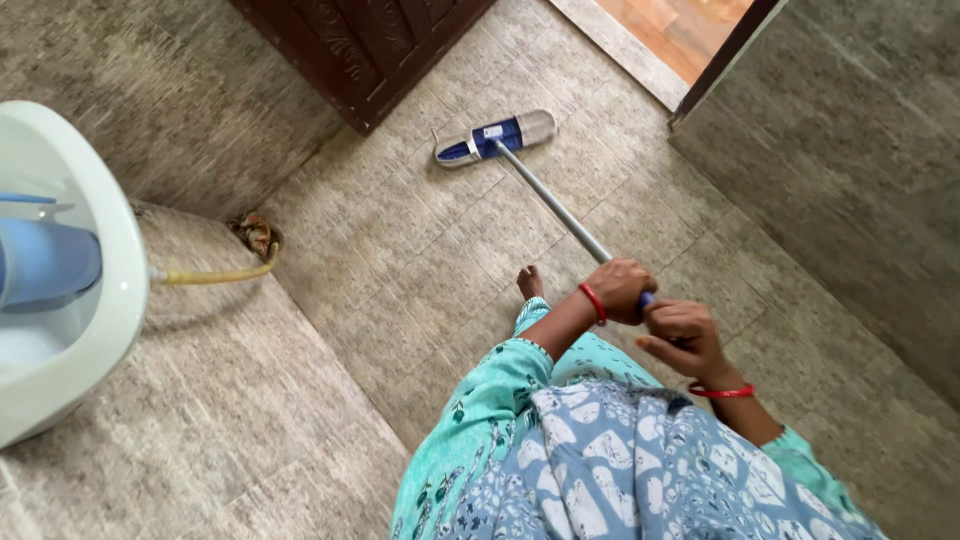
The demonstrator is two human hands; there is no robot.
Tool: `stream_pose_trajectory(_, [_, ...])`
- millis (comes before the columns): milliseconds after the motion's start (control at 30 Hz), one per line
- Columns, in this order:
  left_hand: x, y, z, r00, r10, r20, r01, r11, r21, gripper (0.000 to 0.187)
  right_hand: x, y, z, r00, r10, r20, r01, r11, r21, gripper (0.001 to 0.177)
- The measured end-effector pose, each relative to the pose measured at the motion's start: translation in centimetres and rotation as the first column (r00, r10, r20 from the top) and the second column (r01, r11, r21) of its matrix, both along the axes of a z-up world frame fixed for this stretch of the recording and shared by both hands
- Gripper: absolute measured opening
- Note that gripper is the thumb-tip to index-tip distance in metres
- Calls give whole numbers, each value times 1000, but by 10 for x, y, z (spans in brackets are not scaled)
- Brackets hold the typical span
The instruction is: The person mops a tiled bathroom floor using a blue and white flat mop. They move the mop back and forth across the floor, covering the area near a white pedestal sink and a dark wooden door.
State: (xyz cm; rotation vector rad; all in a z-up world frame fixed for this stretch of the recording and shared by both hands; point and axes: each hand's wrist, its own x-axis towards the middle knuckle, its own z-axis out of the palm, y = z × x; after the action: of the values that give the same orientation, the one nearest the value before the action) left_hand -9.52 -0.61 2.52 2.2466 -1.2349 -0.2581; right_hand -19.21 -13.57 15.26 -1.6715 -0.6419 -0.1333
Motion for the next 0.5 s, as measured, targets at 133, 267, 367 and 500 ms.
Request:
stream_pose_trajectory(133, [-26, -11, 37, 997, -49, -52, 49, 999, -7, 20, -26, -12, 28, 995, -44, -86, 51, 996, 78, 36])
stream_pose_trajectory(267, [-22, 7, 38, 989, -146, -12, 142, 980, -141, 25, -29, 4, 33, 999, -16, -46, 21, 991, 128, 36])
stream_pose_trajectory(367, [-9, 17, 29, 985, -173, 15, 173, 972, -157, 23, -15, 17, 39, 999, -54, -7, 54, 990, 131, 35])
stream_pose_trajectory(500, [30, 20, 17, 990, -135, 50, 143, 968, -208, 22, 24, 27, 36, 995, -97, -28, 101, 970, 221, 38])
